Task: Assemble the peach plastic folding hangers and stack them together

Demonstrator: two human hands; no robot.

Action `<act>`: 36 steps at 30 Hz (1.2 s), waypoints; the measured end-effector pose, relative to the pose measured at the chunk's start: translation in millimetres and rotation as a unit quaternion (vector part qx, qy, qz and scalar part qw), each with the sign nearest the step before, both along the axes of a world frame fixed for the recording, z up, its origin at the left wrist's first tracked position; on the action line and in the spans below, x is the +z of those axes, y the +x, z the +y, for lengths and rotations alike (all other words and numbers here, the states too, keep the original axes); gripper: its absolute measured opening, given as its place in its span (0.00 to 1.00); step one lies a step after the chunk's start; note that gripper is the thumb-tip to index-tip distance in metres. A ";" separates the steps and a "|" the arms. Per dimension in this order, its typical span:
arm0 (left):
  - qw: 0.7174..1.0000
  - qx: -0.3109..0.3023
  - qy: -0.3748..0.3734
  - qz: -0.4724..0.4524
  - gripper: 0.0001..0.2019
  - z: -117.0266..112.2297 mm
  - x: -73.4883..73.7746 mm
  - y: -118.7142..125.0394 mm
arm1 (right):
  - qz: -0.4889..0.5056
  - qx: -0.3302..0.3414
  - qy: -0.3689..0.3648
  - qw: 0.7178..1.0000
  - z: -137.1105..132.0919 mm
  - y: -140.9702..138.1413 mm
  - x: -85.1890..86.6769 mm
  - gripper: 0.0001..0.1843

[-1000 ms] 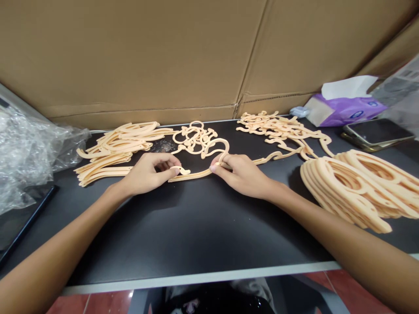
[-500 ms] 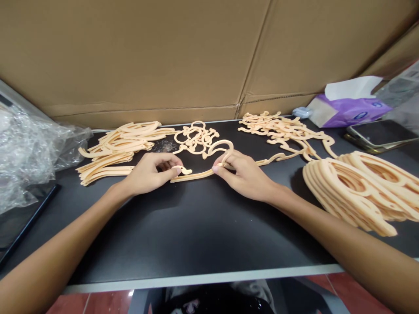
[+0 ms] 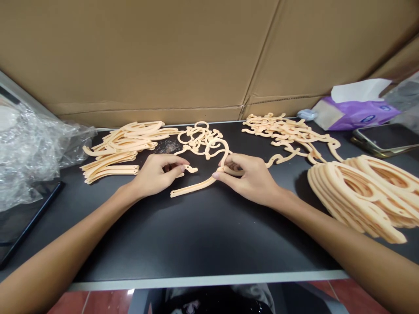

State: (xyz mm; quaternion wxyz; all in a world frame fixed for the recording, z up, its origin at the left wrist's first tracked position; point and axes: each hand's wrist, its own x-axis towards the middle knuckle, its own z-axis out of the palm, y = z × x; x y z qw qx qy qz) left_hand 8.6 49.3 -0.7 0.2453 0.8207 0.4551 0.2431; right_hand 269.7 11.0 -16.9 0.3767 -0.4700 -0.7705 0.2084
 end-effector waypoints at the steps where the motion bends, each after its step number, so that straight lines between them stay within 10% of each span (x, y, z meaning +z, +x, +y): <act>1: 1.000 -0.007 0.011 0.002 0.14 0.3 -1.2 -0.1 | -0.002 -0.003 0.012 1.000 -0.6 -0.6 0.4 0.10; 8: 0.971 -0.041 0.236 0.019 0.11 -9.4 -8.1 7.4 | 0.016 -0.002 0.071 0.997 -3.7 -6.4 -5.6 0.09; 19: 0.973 -0.142 0.137 0.118 0.15 -32.4 0.3 20.3 | 0.028 0.057 0.074 0.995 -12.0 -8.5 1.9 0.04; 29: 0.973 0.039 0.220 0.059 0.13 -7.6 8.4 -2.0 | -0.175 -0.110 0.147 0.967 16.8 31.6 7.1 0.19; 36: 0.965 0.034 0.256 0.036 0.08 -2.8 4.8 -5.4 | -0.146 -0.133 0.135 0.971 23.5 33.1 0.0 0.15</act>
